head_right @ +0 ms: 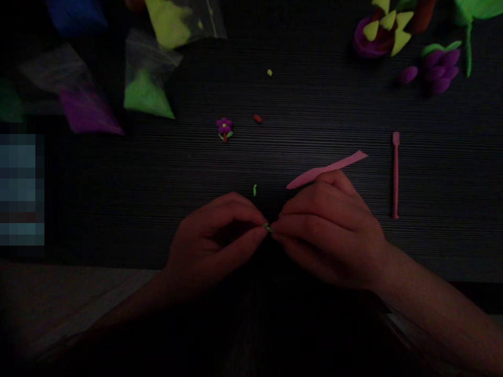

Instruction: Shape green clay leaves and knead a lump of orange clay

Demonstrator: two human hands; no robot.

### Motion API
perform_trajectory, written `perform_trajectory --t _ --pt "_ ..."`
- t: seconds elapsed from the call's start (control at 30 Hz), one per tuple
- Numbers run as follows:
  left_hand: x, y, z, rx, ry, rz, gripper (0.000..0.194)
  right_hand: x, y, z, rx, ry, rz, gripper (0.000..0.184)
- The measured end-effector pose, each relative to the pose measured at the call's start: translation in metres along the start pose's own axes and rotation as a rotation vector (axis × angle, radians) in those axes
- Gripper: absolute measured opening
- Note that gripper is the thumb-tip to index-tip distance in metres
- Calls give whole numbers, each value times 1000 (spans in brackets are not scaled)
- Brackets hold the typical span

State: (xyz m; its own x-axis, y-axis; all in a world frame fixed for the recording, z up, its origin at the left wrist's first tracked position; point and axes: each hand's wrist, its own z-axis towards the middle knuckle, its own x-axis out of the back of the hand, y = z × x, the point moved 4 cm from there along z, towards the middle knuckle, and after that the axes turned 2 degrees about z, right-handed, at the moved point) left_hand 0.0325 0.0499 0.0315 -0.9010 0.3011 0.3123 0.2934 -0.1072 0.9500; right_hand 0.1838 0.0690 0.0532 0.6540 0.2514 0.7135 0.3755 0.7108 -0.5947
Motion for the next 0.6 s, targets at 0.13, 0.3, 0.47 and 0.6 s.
perform_trajectory --t 0.13,0.3,0.47,0.6 --pt "0 0 0 33 -4 -7 7 0 1 0 -5 8 25 17" --pt "0 -1 -1 49 1 -2 8 0 2 0 -13 16 42 18" --pt "0 -1 -1 35 18 4 8 0 2 -1 -26 7 41 21" --pt "0 -1 -2 -3 49 19 7 0 4 -3 -78 -14 31 27"
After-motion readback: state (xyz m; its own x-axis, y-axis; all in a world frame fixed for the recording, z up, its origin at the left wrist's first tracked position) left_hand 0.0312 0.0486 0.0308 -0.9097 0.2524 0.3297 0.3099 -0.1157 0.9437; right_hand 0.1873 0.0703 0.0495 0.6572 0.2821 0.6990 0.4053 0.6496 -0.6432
